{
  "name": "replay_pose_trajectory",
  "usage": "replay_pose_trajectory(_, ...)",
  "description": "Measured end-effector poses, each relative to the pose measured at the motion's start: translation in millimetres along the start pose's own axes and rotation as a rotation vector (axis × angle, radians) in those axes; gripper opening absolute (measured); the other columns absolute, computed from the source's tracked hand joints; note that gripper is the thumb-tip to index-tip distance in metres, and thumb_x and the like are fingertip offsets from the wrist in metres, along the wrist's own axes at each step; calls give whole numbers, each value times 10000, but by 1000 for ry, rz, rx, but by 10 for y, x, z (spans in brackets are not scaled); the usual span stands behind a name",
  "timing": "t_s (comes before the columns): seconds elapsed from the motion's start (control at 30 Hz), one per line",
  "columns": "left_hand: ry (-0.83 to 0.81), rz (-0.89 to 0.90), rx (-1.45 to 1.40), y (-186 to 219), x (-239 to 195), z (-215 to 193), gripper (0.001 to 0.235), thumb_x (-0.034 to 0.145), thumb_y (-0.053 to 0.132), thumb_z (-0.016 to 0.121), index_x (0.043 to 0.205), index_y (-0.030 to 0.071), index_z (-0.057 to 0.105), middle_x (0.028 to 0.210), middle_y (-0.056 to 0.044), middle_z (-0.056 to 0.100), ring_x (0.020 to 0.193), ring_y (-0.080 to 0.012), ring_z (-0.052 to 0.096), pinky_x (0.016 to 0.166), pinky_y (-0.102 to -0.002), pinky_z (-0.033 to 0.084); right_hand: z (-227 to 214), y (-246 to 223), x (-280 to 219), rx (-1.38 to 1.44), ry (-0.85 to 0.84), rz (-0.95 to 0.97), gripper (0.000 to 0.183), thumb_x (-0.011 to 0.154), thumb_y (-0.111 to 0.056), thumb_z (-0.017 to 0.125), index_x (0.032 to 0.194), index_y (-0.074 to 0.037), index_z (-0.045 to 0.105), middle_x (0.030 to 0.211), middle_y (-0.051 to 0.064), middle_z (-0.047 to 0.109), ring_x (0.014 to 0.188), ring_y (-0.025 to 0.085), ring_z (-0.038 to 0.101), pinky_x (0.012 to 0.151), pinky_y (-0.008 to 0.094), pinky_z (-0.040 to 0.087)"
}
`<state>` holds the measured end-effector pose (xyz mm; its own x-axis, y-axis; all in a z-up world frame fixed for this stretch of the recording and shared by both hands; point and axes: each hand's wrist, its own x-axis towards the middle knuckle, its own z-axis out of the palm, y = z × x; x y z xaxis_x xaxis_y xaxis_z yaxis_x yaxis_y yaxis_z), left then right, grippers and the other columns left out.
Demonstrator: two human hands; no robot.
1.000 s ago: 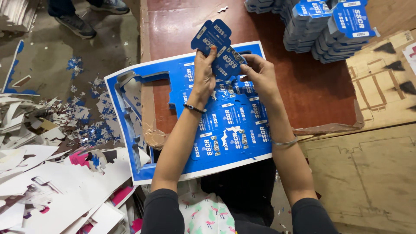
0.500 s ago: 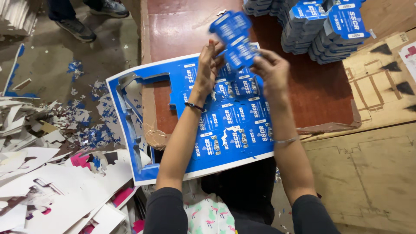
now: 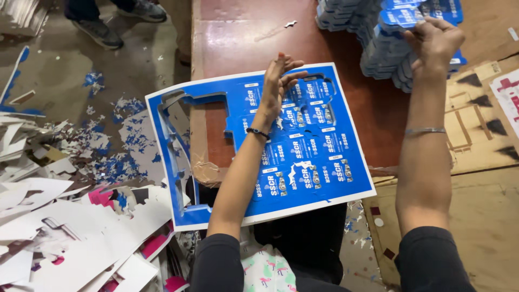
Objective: The person removes die-cut printed cards from large sheets by hand, pushing them out of the scrap frame and stacking them on a pile. They pick up new sheets and repeat the process for multiple sheets.
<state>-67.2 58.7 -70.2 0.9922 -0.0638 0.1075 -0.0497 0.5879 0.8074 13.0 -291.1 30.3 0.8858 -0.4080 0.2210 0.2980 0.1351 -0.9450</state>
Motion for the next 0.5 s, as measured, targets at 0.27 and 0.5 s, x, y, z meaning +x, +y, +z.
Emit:
replay_pose_trajectory(0.27, 14, 2, 55, 11, 38, 22, 887, 866, 743, 565, 1340, -4, 503, 1233, -208, 689, 1071, -274, 737, 875, -305, 554, -73, 135, 77, -170, 36, -81, 132, 911, 13, 760, 970, 98, 678, 912, 158, 764, 738, 201, 809, 662, 298, 677)
replay_pose_trajectory(0.5, 6, -7, 59, -64, 53, 38, 855, 874, 726, 574, 1317, -4, 523, 1212, -197, 703, 1035, -260, 747, 852, -293, 553, 14, 26, -114, -1247, 154, -576, 369, 864, -282, 938, 1095, -68, 745, 1193, 181, 625, 1092, 349, 637, 934, 441, 533)
